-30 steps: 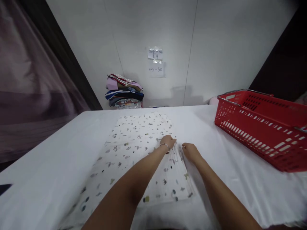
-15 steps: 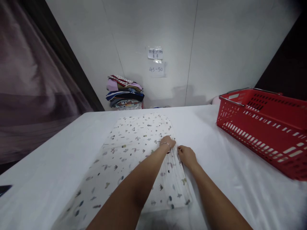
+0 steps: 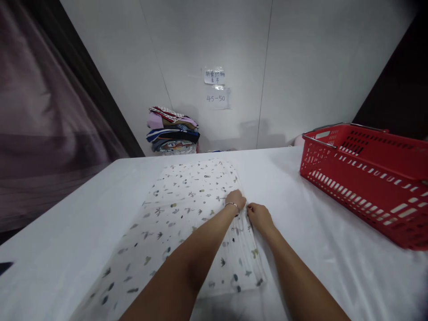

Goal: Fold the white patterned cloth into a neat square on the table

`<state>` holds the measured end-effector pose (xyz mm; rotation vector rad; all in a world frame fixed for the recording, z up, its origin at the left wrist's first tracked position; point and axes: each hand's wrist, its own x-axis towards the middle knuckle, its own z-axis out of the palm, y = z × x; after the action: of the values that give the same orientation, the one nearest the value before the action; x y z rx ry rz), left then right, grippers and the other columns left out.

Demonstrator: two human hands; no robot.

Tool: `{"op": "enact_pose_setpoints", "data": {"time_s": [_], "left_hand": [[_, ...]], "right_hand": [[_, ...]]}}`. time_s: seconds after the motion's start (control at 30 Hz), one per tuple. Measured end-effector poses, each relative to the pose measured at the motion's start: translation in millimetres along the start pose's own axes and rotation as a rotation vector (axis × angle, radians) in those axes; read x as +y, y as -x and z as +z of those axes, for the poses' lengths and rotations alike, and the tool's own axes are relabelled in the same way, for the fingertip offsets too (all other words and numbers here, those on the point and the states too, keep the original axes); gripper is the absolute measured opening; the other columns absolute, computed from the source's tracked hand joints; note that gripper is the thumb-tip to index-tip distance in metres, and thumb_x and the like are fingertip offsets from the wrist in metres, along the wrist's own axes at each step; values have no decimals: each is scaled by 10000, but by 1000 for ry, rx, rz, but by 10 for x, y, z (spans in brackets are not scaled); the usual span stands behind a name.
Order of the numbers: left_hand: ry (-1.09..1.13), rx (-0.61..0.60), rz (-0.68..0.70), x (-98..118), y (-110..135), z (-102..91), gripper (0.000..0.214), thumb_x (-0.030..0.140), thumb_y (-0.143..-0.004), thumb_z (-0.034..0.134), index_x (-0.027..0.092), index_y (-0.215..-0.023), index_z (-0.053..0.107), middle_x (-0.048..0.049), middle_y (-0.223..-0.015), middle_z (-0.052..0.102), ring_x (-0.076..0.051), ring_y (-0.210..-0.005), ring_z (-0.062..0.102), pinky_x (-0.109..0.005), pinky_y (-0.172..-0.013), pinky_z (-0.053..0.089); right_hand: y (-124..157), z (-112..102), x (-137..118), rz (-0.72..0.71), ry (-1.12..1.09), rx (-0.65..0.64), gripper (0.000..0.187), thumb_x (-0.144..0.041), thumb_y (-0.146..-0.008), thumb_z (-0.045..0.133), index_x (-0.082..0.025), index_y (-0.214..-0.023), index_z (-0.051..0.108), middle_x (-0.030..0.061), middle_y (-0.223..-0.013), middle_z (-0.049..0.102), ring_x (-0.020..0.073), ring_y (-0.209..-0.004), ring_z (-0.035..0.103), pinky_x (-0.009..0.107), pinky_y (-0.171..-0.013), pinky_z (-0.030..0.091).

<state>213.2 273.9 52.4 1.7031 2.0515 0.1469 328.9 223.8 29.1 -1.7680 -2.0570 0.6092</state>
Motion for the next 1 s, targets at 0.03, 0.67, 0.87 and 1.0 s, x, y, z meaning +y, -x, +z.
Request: {"op": "enact_pose_setpoints", "data": {"time_s": [0.03, 0.67, 0.87, 1.0], "left_hand": [[4, 8, 13, -2, 0, 9, 228, 232, -732, 550, 149, -909, 667, -116, -902, 685, -215, -897, 632, -274, -747, 497], [172, 21, 126, -226, 268, 6, 221, 282, -785, 473, 193, -816, 674, -38, -808, 694, -159, -684, 619, -240, -570, 474], [169, 85, 166, -239, 390, 123, 200, 230, -762, 487, 191, -797, 680, -38, -857, 700, -161, -837, 615, -244, -771, 443], [188, 53, 140, -227, 393, 110, 205, 223, -753, 491, 189, -816, 683, -40, -871, 701, -161, -849, 618, -239, -767, 443]], "right_hand": [[-1, 1, 5, -2, -8, 3, 276, -226, -833, 415, -210, -903, 682, 56, -925, 695, 176, -841, 604, 236, -665, 355], [-30, 20, 117, 213, -496, -266, 137, -159, -764, 477, -157, -657, 563, 10, -468, 573, 112, -354, 524, 196, -353, 367], [38, -68, 82, 307, -700, -388, 66, -138, -741, 491, -159, -783, 537, -14, -478, 579, 123, -363, 551, 185, -305, 354], [47, -107, 166, 278, -755, -535, 120, -176, -743, 486, -164, -624, 501, -15, -465, 558, 80, -333, 494, 164, -280, 271]]}}
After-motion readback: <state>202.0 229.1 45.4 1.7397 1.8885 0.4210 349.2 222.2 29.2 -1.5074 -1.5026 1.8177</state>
